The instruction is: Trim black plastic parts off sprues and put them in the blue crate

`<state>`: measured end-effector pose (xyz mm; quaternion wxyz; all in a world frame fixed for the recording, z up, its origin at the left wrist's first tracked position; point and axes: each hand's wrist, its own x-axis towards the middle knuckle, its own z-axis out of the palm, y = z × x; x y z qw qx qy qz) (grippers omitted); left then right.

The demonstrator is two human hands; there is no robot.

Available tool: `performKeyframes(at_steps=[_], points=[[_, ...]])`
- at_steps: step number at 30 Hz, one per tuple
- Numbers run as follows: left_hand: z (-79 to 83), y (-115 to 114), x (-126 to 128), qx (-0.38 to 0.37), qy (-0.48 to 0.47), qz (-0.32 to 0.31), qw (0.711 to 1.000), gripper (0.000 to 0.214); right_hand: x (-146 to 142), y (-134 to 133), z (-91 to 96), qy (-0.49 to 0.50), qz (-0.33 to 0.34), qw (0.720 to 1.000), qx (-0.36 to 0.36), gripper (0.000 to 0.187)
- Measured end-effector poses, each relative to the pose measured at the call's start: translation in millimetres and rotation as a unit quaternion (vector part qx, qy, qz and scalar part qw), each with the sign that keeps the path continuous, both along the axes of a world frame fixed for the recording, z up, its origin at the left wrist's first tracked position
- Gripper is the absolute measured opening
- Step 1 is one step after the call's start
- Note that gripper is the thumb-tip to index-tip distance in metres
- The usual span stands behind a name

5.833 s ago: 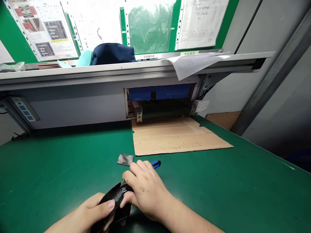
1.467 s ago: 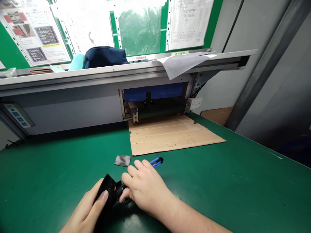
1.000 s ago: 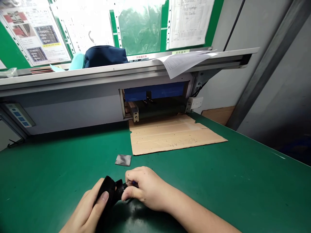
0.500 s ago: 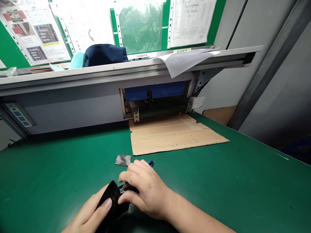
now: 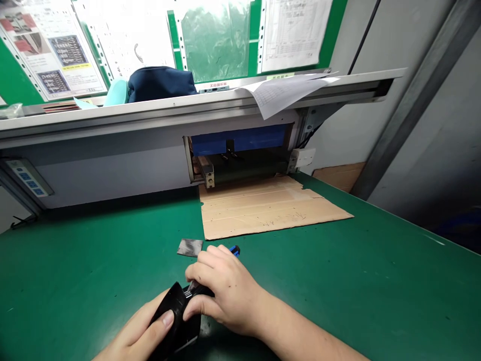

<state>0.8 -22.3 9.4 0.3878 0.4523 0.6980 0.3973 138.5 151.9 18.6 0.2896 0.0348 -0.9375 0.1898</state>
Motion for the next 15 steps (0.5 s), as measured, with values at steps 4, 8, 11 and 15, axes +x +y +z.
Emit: performKeyframes(at_steps=[4,8,11,15], points=[[0.6,-1.4,-1.0,-0.009,0.019,-0.013,1.000,0.055,1.0,-0.8,0.0,-0.038,-0.050,0.995,0.080,0.074],[1.3,-0.5,-1.3,-0.010,0.034,-0.024,0.999,0.052,0.7,-2.9,-1.6,-0.049,-0.073,0.988,0.126,0.073],[-0.9,-0.8,-1.5,0.005,0.036,-0.022,0.999,0.049,-0.2,-3.0,-3.2,-0.058,-0.067,0.985,0.147,0.071],[-5.1,-0.9,-1.9,0.013,0.049,-0.031,0.998,0.048,-1.4,-1.6,-6.0,-0.077,-0.060,0.982,0.162,0.062]])
